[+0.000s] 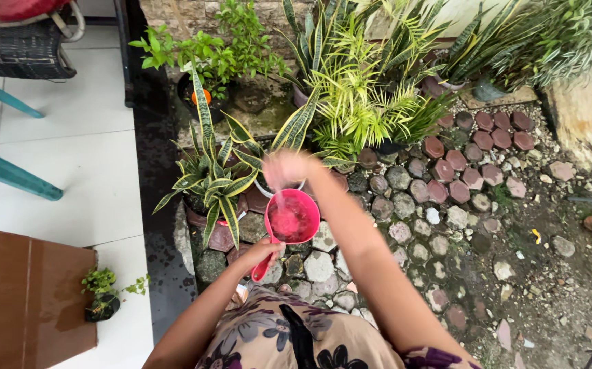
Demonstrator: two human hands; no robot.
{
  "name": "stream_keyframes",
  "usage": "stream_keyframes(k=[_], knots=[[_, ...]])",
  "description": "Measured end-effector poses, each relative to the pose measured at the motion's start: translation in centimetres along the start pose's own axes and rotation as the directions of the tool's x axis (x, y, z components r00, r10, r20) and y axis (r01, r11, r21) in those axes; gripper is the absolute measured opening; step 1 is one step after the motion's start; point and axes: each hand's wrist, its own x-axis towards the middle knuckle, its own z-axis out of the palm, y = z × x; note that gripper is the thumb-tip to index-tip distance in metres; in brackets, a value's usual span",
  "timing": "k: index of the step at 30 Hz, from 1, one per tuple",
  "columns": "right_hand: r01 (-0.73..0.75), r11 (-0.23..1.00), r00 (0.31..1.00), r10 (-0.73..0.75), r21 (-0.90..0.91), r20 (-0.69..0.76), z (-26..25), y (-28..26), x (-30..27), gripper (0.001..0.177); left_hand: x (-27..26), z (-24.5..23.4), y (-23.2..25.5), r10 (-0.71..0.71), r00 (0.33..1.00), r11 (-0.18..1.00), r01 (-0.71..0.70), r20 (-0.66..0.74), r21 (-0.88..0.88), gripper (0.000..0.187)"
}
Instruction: The person waters several potted plants in an outdoor garden area. They use a pink ladle to scoop water from a black bucket and pour it onto the soil of the plants one at a time.
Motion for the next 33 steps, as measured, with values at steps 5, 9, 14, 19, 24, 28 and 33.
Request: stream_keyframes(k=[5,9,14,19,24,28,33], knots=[[0.525,0.678,0.538,-0.733,-0.515,-0.416,8.4,-17.2,-2.4,0.056,-0.6,0.1,0.9,0.042,0.999,0.999,-0.041,-0.032,0.012,0.013],[0.337,0.364,0.401,-0.89,-0.868,-0.218,4.7,-14.2,-1.2,0.031,-1.6,0.7,1.8,0.055,0.996,0.998,-0.051,-0.074,0.045,0.015],[-0.256,0.289,0.943,-0.134,-0.922,-0.304,-4.5,5.3,1.3,0.017,-1.7,0.7,2.1,0.049,0.994,0.996,-0.056,-0.093,-0.074,0.018],[-0.036,0.905,0.753,0.304,0.425,-0.583,-7.7,19.5,2.4,0.031,-0.5,-0.6,0.4,0.072,0.99,0.996,-0.077,-0.125,-0.039,0.021],[0.1,0.623,0.816,0.395,0.775,-0.422,-3.8,17.8,3.4,0.036,0.0,-2.0,-2.0,0.026,0.987,0.999,-0.033,-0.16,-0.038,0.019],[0.101,0.651,0.973,0.093,0.753,-0.211,4.4,5.3,4.8,0.037,0.5,-3.6,-2.7,0.09,0.981,0.995,-0.096,-0.174,-0.028,0.019],[0.617,0.534,0.787,-0.432,0.579,-0.44,12.9,-14.1,0.7,0.039,-1.2,-4.3,-1.3,0.07,0.985,0.989,-0.089,-0.158,-0.119,0.017]])
